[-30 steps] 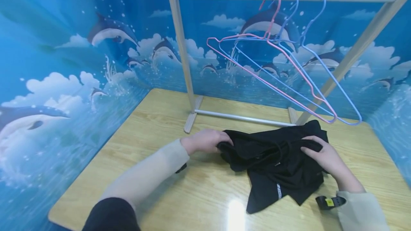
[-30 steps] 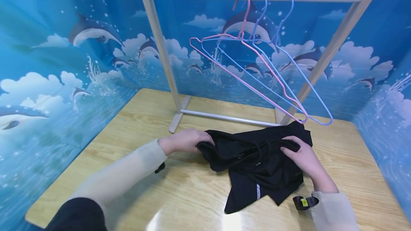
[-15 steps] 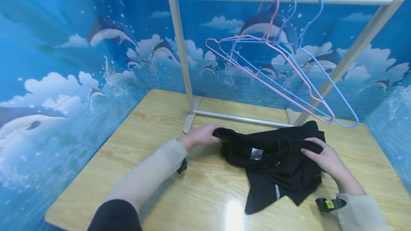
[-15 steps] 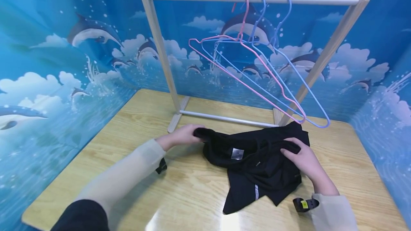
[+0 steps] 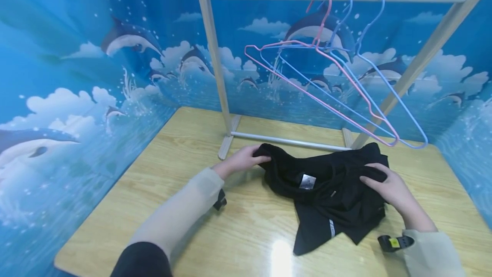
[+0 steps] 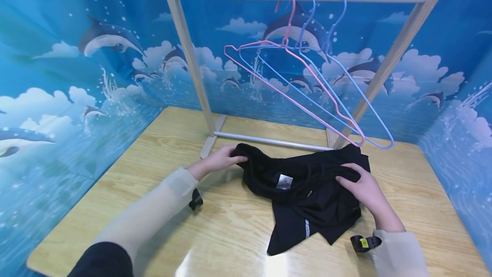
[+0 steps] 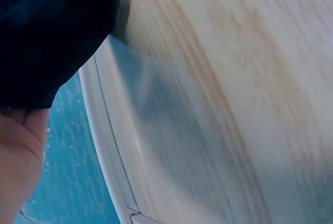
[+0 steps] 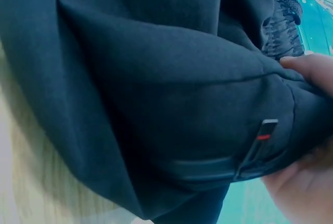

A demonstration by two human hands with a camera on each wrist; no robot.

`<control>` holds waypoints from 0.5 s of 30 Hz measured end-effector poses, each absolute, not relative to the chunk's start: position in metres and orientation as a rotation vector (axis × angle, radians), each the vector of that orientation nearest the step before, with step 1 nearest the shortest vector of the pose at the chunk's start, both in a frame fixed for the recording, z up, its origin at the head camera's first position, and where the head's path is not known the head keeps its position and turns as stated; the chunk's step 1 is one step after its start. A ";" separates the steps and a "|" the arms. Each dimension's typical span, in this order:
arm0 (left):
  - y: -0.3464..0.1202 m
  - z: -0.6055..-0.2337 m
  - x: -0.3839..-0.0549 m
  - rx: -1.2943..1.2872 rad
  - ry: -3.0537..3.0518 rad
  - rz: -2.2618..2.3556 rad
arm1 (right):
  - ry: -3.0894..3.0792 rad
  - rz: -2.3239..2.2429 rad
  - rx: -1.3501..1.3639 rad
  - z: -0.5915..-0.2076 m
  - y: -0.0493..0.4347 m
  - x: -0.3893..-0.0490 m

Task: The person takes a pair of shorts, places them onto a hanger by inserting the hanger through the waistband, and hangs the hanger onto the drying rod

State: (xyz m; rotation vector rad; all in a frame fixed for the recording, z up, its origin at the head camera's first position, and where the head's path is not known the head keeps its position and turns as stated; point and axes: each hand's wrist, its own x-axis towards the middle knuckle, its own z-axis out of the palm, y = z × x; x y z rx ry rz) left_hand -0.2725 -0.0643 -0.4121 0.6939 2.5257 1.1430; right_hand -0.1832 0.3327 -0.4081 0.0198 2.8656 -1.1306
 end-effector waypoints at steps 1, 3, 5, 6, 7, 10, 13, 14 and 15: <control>-0.064 -0.412 -0.273 0.690 2.516 1.147 | 2.876 -1.151 0.009 -0.408 0.333 -0.183; -0.065 -0.413 -0.274 0.694 2.497 1.151 | 2.894 -1.193 -0.014 -0.408 0.332 -0.183; -0.065 -0.414 -0.274 0.699 2.488 1.151 | 2.891 -1.231 -0.034 -0.407 0.333 -0.183; -0.065 -0.414 -0.275 0.701 2.484 1.152 | 2.888 -1.240 -0.040 -0.407 0.333 -0.183; -0.064 -0.414 -0.275 0.701 2.481 1.151 | 2.885 -1.239 -0.040 -0.407 0.333 -0.183; -0.063 -0.414 -0.274 0.702 2.483 1.150 | 2.879 -1.246 -0.067 -0.407 0.333 -0.182; -0.062 -0.414 -0.273 0.694 2.484 1.139 | 2.897 -1.246 -0.119 -0.407 0.335 -0.182; -0.062 -0.414 -0.273 0.687 2.483 1.139 | 2.898 -1.258 -0.146 -0.407 0.335 -0.182; -0.061 -0.415 -0.273 0.679 2.478 1.139 | 2.897 -1.272 -0.170 -0.406 0.336 -0.182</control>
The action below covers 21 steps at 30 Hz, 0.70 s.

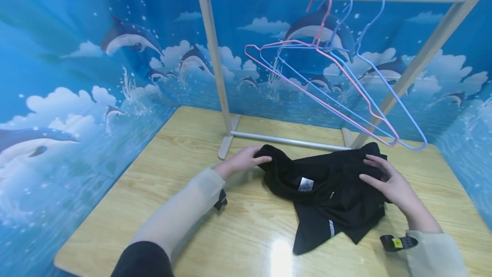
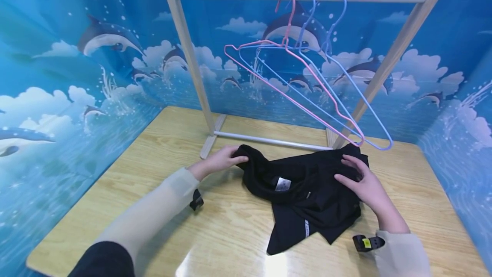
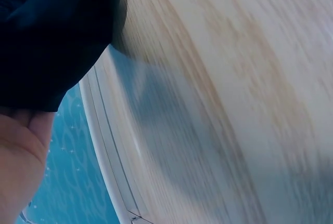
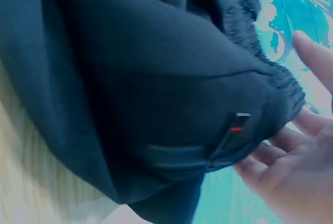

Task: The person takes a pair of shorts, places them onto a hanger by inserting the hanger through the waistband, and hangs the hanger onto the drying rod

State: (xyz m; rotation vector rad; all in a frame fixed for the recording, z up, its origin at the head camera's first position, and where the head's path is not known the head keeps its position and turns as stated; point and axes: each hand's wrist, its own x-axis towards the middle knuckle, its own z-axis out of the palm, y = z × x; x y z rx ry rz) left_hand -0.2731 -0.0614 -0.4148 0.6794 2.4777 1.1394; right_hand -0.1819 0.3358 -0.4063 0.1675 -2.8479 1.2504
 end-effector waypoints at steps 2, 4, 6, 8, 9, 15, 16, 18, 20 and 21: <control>-0.061 -0.415 -0.273 0.663 2.469 1.142 | -2.843 1.271 0.186 -0.404 0.337 -0.181; -0.061 -0.416 -0.273 0.659 2.460 1.145 | -2.827 1.333 0.200 -0.401 0.337 -0.179; -0.060 -0.416 -0.273 0.661 2.456 1.145 | -2.797 1.361 0.194 -0.398 0.338 -0.177; -0.060 -0.416 -0.272 0.672 2.454 1.145 | -2.761 1.403 0.192 -0.394 0.340 -0.173; -0.061 -0.416 -0.272 0.675 2.456 1.144 | -2.736 1.418 0.193 -0.392 0.341 -0.171; -0.061 -0.416 -0.271 0.667 2.444 1.160 | -2.544 1.435 0.144 -0.370 0.344 -0.155; -0.062 -0.416 -0.271 0.666 2.439 1.163 | -2.504 1.423 0.123 -0.365 0.342 -0.152; -0.062 -0.416 -0.271 0.664 2.434 1.165 | -2.430 1.381 0.058 -0.355 0.338 -0.145; -0.062 -0.416 -0.271 0.669 2.427 1.164 | -2.359 1.337 -0.024 -0.345 0.331 -0.139; -0.061 -0.417 -0.271 0.672 2.423 1.164 | -2.329 1.322 -0.065 -0.340 0.327 -0.136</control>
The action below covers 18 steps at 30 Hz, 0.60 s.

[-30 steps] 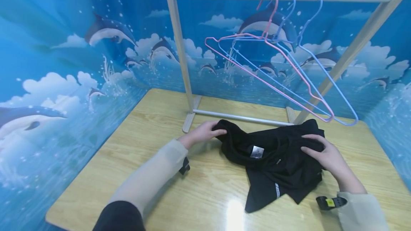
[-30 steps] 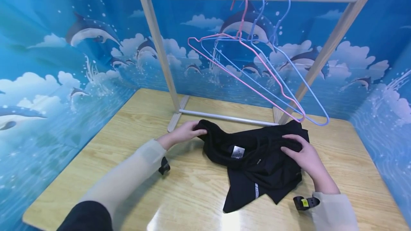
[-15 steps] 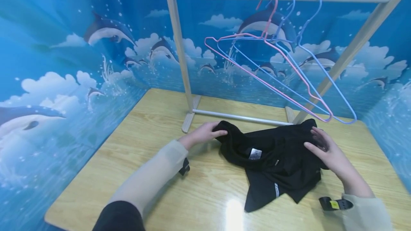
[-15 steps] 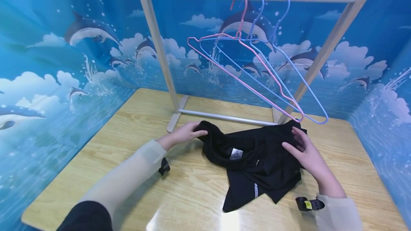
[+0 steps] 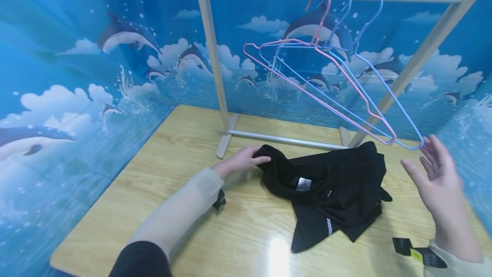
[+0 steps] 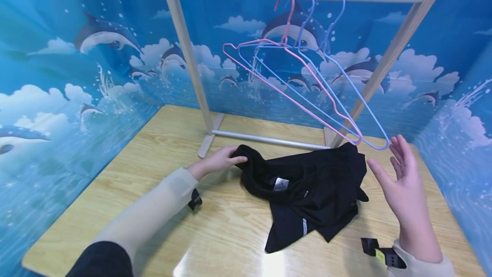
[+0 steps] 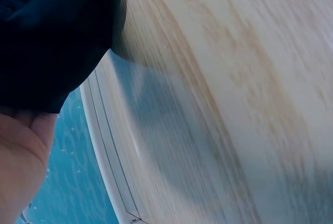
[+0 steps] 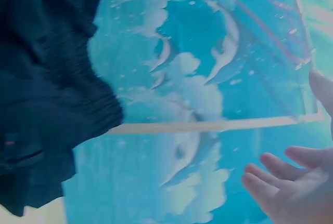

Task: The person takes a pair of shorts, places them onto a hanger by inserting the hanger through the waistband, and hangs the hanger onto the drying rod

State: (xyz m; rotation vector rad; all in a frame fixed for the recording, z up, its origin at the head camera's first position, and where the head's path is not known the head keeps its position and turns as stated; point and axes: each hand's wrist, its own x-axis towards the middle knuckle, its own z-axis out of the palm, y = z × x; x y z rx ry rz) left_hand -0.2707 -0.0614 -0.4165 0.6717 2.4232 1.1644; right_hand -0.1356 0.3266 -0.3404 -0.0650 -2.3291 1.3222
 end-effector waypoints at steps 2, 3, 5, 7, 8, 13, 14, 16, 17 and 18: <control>-0.061 -0.417 -0.271 0.681 2.425 1.163 | -2.271 1.275 -0.129 -0.330 0.318 -0.130; -0.061 -0.417 -0.271 0.684 2.425 1.163 | -2.239 1.251 -0.131 -0.325 0.313 -0.128; -0.061 -0.417 -0.271 0.687 2.427 1.164 | -2.166 1.189 -0.087 -0.316 0.306 -0.123; -0.061 -0.417 -0.272 0.691 2.430 1.164 | -2.105 1.092 -0.024 -0.307 0.298 -0.120; -0.061 -0.417 -0.272 0.690 2.430 1.164 | -2.085 1.039 0.013 -0.302 0.294 -0.119; -0.060 -0.417 -0.272 0.683 2.434 1.146 | -2.103 0.848 0.180 -0.280 0.277 -0.122; -0.060 -0.417 -0.272 0.682 2.434 1.143 | -2.135 0.821 0.212 -0.276 0.273 -0.123; -0.059 -0.417 -0.272 0.680 2.435 1.137 | -2.201 0.766 0.286 -0.268 0.268 -0.127; -0.059 -0.418 -0.272 0.684 2.436 1.134 | -2.238 0.742 0.315 -0.264 0.265 -0.129; -0.059 -0.418 -0.272 0.690 2.438 1.132 | -2.268 0.715 0.343 -0.261 0.263 -0.132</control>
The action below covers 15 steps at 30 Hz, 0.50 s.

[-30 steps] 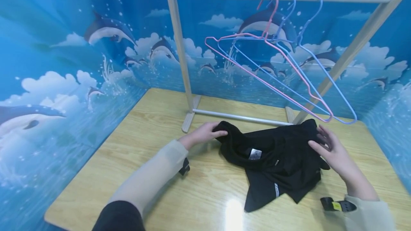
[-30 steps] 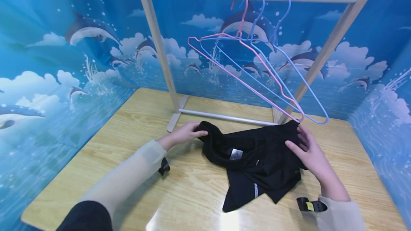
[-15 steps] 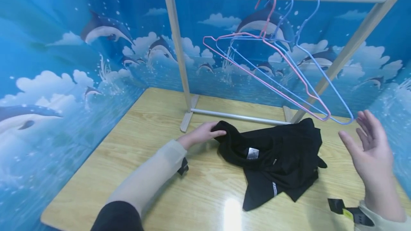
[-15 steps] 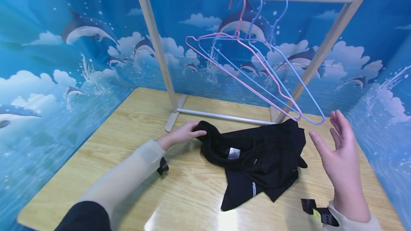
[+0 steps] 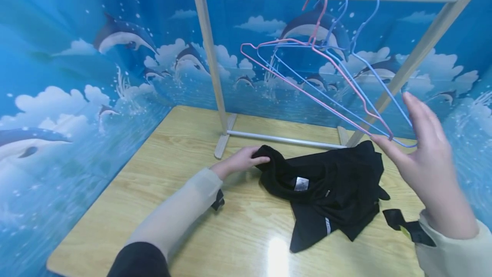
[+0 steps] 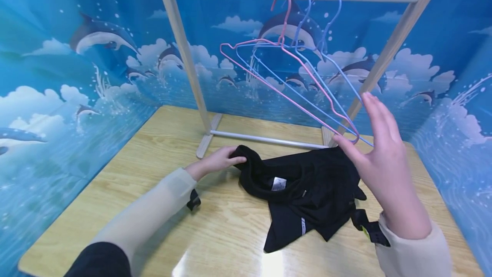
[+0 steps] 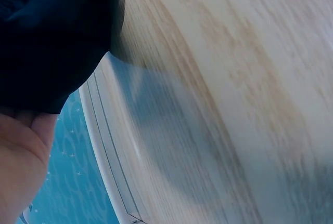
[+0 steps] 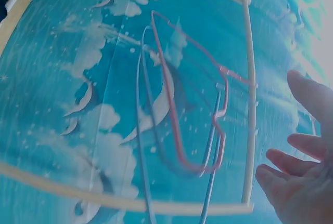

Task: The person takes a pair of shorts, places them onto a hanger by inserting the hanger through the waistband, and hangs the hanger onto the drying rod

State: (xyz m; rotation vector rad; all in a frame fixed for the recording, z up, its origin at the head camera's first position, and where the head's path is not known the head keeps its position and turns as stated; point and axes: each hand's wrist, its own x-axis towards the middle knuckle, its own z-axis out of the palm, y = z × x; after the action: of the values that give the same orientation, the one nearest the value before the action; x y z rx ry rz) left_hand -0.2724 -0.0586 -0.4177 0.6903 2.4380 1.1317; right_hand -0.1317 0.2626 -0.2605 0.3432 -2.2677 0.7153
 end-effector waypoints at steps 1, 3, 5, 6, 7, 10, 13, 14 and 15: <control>-0.059 -0.418 -0.272 0.696 2.441 1.131 | -2.292 0.690 0.371 -0.257 0.260 -0.134; -0.058 -0.418 -0.272 0.705 2.448 1.130 | -2.334 0.674 0.414 -0.251 0.255 -0.139; -0.058 -0.419 -0.272 0.715 2.455 1.125 | -2.375 0.672 0.438 -0.246 0.249 -0.143; -0.058 -0.419 -0.272 0.717 2.457 1.123 | -2.390 0.672 0.454 -0.244 0.247 -0.145; -0.058 -0.419 -0.272 0.717 2.457 1.121 | -2.403 0.669 0.471 -0.242 0.244 -0.148; -0.058 -0.418 -0.271 0.721 2.458 1.116 | -2.431 0.665 0.526 -0.239 0.238 -0.156; -0.058 -0.418 -0.270 0.716 2.460 1.114 | -2.463 0.650 0.562 -0.237 0.233 -0.163; -0.058 -0.418 -0.270 0.717 2.461 1.111 | -2.477 0.646 0.567 -0.237 0.232 -0.165; -0.058 -0.418 -0.269 0.716 2.462 1.109 | -2.491 0.642 0.570 -0.236 0.231 -0.167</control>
State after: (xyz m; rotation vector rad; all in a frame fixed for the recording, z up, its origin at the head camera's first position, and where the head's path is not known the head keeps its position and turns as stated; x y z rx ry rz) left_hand -0.2694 -0.0577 -0.4180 0.7164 2.4624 1.1087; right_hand -0.1669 0.2311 -0.2360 0.5703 -2.4915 0.6425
